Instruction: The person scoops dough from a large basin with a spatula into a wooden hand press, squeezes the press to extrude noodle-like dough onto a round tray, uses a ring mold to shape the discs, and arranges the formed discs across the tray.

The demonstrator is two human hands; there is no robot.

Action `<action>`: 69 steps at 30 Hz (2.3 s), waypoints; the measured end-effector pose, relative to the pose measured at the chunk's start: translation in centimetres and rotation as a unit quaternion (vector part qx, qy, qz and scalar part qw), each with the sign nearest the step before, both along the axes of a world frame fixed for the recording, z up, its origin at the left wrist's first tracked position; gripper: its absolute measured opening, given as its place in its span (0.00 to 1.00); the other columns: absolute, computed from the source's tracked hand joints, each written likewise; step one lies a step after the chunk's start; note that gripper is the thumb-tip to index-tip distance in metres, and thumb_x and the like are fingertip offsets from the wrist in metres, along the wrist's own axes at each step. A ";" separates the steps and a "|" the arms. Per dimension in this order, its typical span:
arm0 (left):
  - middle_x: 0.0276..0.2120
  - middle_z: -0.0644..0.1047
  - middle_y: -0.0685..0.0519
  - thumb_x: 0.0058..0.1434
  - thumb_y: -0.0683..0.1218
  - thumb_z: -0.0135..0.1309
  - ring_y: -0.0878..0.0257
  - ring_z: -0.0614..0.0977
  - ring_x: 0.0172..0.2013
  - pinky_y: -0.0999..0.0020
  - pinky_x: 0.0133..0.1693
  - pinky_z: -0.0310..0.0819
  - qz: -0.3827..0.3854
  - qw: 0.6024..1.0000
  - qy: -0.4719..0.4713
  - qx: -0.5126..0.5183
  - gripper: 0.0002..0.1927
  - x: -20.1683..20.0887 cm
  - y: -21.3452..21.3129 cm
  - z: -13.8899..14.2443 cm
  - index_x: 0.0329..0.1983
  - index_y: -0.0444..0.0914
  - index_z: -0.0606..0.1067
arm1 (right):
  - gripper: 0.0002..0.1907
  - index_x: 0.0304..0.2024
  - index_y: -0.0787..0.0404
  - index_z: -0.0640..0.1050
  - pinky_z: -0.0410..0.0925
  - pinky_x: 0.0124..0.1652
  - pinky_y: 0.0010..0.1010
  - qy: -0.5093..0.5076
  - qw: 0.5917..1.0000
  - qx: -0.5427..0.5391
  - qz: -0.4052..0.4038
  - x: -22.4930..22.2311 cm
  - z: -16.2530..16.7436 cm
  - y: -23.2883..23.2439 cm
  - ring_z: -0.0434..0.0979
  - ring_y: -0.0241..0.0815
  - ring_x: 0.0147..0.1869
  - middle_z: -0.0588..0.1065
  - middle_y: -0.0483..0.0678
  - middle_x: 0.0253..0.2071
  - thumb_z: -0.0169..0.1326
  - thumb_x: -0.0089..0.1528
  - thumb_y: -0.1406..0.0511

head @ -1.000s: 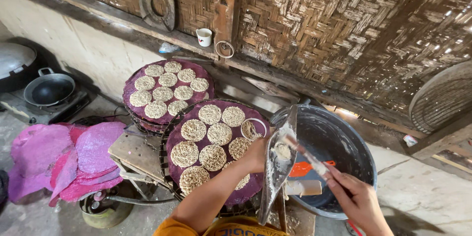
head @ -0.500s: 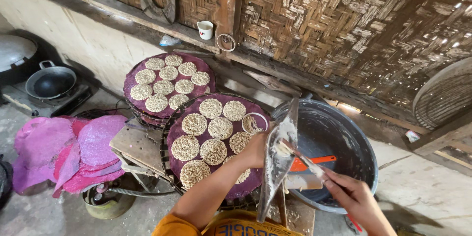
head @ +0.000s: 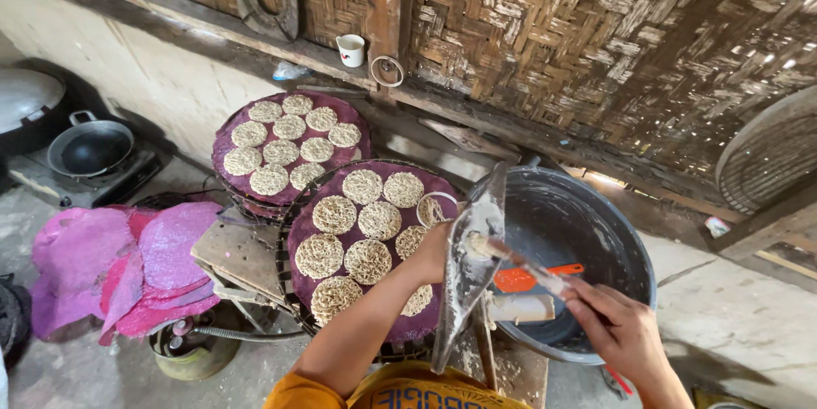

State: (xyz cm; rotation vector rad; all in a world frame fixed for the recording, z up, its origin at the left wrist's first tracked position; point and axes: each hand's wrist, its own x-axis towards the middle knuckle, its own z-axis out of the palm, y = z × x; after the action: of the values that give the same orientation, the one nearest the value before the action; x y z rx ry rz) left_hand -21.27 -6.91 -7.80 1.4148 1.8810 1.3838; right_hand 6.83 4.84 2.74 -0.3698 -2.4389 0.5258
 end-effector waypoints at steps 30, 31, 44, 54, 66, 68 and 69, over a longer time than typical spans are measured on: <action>0.40 0.67 0.47 0.46 0.39 0.59 0.37 0.81 0.41 0.35 0.50 0.79 -0.388 0.664 -0.545 0.334 0.14 -5.3 -2.5 1.0 0.37 0.35 0.75 | 0.10 0.40 0.56 0.84 0.70 0.30 0.38 -0.014 0.979 0.099 0.179 -5.8 -0.2 1.7 0.79 0.47 0.29 0.78 0.46 0.27 0.63 0.56 0.63; 0.40 0.67 0.47 0.46 0.39 0.60 0.36 0.81 0.41 0.35 0.51 0.79 -0.389 0.661 -0.550 0.331 0.14 -5.2 -2.6 0.8 0.37 0.35 0.75 | 0.10 0.40 0.57 0.83 0.70 0.31 0.38 -0.009 0.975 0.099 0.199 -5.6 -0.5 2.0 0.80 0.47 0.31 0.78 0.47 0.27 0.63 0.56 0.62; 0.40 0.69 0.50 0.49 0.37 0.60 0.55 0.75 0.49 0.38 0.47 0.82 -0.304 0.663 -0.533 0.429 0.12 -5.0 -3.5 1.8 0.38 0.30 0.76 | 0.13 0.40 0.64 0.82 0.69 0.28 0.36 -0.007 0.996 0.041 0.073 0.8 -4.7 0.5 0.78 0.49 0.27 0.78 0.50 0.26 0.64 0.52 0.67; 0.44 0.71 0.48 0.55 0.41 0.66 0.51 0.82 0.43 0.46 0.51 0.81 -0.223 0.768 -0.388 0.457 0.17 -5.4 -2.4 4.6 0.45 0.31 0.75 | 0.14 0.44 0.68 0.81 0.69 0.28 0.30 0.017 0.997 -0.071 -0.027 2.0 -6.5 1.0 0.78 0.41 0.25 0.79 0.49 0.28 0.61 0.55 0.70; 0.49 0.75 0.46 0.58 0.52 0.66 0.55 0.82 0.44 0.54 0.48 0.82 -0.212 0.795 -0.433 0.368 0.29 -1.0 -2.4 5.2 0.54 0.30 0.72 | 0.16 0.47 0.71 0.81 0.69 0.28 0.26 0.041 0.980 -0.153 -0.120 2.3 -10.6 2.1 0.77 0.35 0.26 0.81 0.50 0.31 0.61 0.57 0.68; 0.49 0.75 0.46 0.58 0.54 0.65 0.55 0.82 0.44 0.56 0.48 0.82 -0.222 0.799 -0.441 0.344 0.31 0.1 -2.4 4.9 0.56 0.30 0.71 | 0.17 0.47 0.71 0.81 0.70 0.29 0.26 0.042 0.974 -0.182 -0.127 2.4 -11.8 2.5 0.77 0.34 0.28 0.82 0.50 0.32 0.61 0.58 0.67; 0.50 0.76 0.46 0.58 0.55 0.65 0.56 0.81 0.44 0.56 0.47 0.82 -0.226 0.801 -0.444 0.333 0.32 0.6 -2.4 4.8 0.57 0.30 0.71 | 0.18 0.48 0.71 0.81 0.70 0.30 0.26 0.042 0.971 -0.198 -0.130 2.4 -12.4 2.6 0.77 0.34 0.29 0.82 0.51 0.32 0.62 0.58 0.67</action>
State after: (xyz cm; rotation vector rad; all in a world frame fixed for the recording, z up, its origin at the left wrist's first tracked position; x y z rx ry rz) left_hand -20.69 -9.31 -3.00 1.0246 0.4276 2.0210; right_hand 9.21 7.48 -9.63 -0.8025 -2.1516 0.8912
